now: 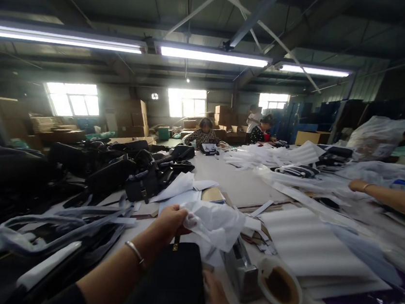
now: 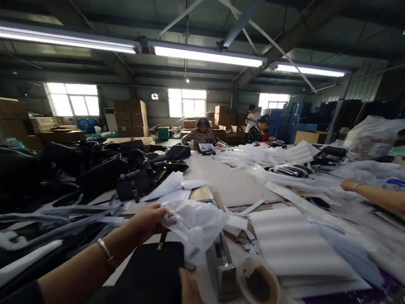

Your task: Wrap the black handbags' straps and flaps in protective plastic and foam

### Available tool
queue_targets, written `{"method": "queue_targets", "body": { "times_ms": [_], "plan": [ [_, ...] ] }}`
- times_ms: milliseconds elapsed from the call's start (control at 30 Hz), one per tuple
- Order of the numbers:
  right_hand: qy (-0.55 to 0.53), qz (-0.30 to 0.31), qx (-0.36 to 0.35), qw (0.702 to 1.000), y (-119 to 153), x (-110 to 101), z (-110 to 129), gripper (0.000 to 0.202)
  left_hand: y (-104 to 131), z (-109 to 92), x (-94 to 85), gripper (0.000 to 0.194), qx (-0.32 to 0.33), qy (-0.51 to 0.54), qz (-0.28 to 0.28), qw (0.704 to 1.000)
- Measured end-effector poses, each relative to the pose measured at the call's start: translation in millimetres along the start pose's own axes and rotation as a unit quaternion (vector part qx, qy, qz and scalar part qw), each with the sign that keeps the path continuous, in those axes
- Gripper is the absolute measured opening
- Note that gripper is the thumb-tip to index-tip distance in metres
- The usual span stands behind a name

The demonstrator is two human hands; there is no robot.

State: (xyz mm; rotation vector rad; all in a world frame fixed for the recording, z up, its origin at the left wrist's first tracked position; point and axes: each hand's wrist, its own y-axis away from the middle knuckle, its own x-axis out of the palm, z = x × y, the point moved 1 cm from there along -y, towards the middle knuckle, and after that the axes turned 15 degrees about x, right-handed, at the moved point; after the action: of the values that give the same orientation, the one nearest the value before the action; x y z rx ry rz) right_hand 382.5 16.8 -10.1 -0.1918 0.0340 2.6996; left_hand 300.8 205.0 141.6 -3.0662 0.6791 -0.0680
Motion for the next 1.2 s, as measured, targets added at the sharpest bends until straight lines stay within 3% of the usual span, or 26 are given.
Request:
{"method": "queue_targets", "body": {
  "times_ms": [67,133,200,233,333,467,533,633,733,900,967,1100,1200],
  "plan": [
    [-0.174,0.052,0.087,0.979,0.5,-15.3,26.3,0.075,36.7,-7.1,-22.3,0.011,-0.012,0.014,0.003,1.000],
    [-0.317,0.120,0.194,0.921,1.8,-22.3,50.9,0.075,73.4,-7.1,-41.9,0.016,-0.028,0.024,0.000,0.999],
    [-0.370,0.145,0.260,0.880,3.7,-20.4,67.8,0.069,106.1,-3.2,-58.5,0.019,-0.044,0.031,-0.010,0.999],
    [-0.366,0.139,0.278,0.877,5.0,-17.0,72.5,0.063,120.3,-1.0,-66.1,0.020,-0.050,0.031,-0.016,0.998],
    [-0.308,0.105,0.292,0.899,12.0,-6.1,75.8,0.045,156.5,2.5,-89.6,0.021,-0.058,0.019,-0.035,0.997],
    [-0.187,0.118,0.263,0.939,25.4,-7.1,77.2,0.032,201.3,2.6,-122.2,0.023,-0.071,-0.004,-0.063,0.995],
    [-0.091,0.118,0.245,0.958,29.2,-11.0,79.4,0.033,224.9,4.6,-134.3,0.023,-0.088,-0.031,-0.051,0.994],
    [0.007,0.111,0.241,0.964,29.3,-10.7,81.7,0.036,254.7,7.9,-145.1,0.023,-0.120,-0.078,0.016,0.990],
    [0.088,0.100,0.204,0.970,26.7,-4.6,85.2,0.033,265.3,3.0,-153.1,0.038,-0.136,-0.078,0.050,0.986],
    [0.200,0.096,0.079,0.972,30.4,1.2,97.7,0.022,242.6,-14.9,-153.9,0.076,-0.140,-0.053,0.038,0.988],
    [0.212,0.106,0.067,0.969,32.8,0.6,99.8,0.023,233.7,-17.5,-144.9,0.073,-0.101,-0.103,0.045,0.989],
    [0.195,0.107,0.060,0.973,30.4,-7.0,96.3,0.031,232.4,-9.8,-129.5,0.040,0.011,-0.204,0.052,0.977],
    [0.167,0.139,0.080,0.973,25.2,-14.7,91.4,0.032,241.1,4.9,-136.9,0.060,-0.030,-0.221,0.035,0.974]
  ]
}}
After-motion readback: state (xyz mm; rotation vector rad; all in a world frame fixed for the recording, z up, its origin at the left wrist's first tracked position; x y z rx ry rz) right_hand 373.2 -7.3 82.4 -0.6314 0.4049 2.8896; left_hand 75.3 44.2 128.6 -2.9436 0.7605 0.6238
